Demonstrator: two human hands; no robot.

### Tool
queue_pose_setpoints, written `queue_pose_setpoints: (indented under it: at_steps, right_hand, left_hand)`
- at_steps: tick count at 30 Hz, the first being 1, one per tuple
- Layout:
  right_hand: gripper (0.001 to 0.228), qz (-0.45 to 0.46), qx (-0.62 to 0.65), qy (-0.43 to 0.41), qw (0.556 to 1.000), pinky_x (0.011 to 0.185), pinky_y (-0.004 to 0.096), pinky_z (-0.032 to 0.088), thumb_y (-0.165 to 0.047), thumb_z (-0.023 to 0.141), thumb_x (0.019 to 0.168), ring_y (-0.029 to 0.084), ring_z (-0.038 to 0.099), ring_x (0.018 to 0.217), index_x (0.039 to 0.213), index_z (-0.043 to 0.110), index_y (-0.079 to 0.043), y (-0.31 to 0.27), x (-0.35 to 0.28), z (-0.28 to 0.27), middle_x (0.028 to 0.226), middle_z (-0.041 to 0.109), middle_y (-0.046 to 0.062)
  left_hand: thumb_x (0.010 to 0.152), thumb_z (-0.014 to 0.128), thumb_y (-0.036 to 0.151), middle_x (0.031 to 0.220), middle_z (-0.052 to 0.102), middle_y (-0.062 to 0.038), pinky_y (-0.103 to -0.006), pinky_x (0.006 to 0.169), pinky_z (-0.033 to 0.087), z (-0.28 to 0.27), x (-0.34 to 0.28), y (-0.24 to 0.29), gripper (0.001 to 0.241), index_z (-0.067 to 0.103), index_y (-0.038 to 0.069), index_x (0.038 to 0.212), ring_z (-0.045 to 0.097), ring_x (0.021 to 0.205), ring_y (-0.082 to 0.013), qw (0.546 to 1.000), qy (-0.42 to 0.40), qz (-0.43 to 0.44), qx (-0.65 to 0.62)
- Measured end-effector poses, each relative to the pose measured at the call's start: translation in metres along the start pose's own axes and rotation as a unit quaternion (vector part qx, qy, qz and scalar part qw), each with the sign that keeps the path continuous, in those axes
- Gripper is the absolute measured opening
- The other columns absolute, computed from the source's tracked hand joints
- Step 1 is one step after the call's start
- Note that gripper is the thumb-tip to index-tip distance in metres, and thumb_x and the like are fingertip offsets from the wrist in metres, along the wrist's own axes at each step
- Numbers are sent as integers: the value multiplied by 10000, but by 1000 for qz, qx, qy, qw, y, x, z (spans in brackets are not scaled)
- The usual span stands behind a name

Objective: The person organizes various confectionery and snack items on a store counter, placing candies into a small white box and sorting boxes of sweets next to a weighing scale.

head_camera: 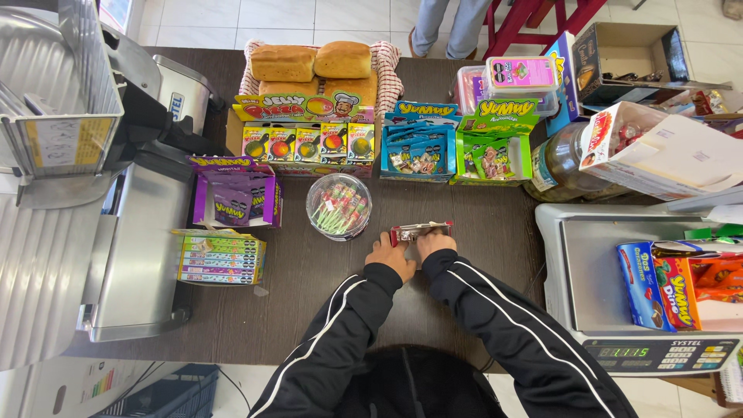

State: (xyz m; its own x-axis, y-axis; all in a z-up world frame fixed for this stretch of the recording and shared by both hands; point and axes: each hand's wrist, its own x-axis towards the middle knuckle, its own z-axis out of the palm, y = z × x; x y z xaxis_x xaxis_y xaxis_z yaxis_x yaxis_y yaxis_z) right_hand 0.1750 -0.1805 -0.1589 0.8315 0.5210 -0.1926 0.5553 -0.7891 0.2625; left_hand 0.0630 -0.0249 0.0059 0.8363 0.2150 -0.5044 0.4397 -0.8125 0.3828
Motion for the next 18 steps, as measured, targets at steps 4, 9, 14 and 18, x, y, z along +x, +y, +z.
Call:
queue_pose_setpoints:
  at_steps: [4, 9, 14, 18]
  right_hand:
    - [340, 4, 25, 58, 998, 721, 669, 695, -93, 647, 1117, 441, 912, 797, 1310, 862, 85, 1, -37, -67, 944, 833, 226]
    - [256, -79, 93, -62, 991, 774, 590, 738, -62, 709, 1080, 428, 947, 861, 946, 919, -122, 18, -39, -73, 876, 907, 201]
    - [279, -65, 98, -116, 986, 887, 613, 748, -71, 691, 1096, 450, 961, 1005, 1104, 962, -135, 11, -37, -110, 1091, 942, 225]
    - [309, -53, 121, -134, 982, 956, 619, 752, -86, 663, 1137, 459, 963, 1093, 1304, 916, -148, 13, -47, -141, 1153, 918, 235]
  left_hand:
    - [989, 737, 490, 1510, 534, -117, -647, 1153, 722, 9, 2, -5, 602, 805, 352, 1570, 722, 1443, -470, 1000, 6, -4, -13]
    - [1039, 745, 441, 1491, 572, -160, -618, 1128, 744, 15, 5, -4, 459, 854, 225, 1429, 761, 1404, -494, 999, 33, 4, -14]
    - [1037, 801, 439, 1496, 561, -182, -620, 1120, 749, 8, 6, 5, 555, 789, 141, 1505, 770, 1403, -505, 999, 34, 2, 7]
    - [1035, 834, 482, 1460, 589, -178, -614, 1111, 754, 14, 10, 2, 573, 810, 125, 1484, 784, 1385, -517, 999, 46, -1, 28]
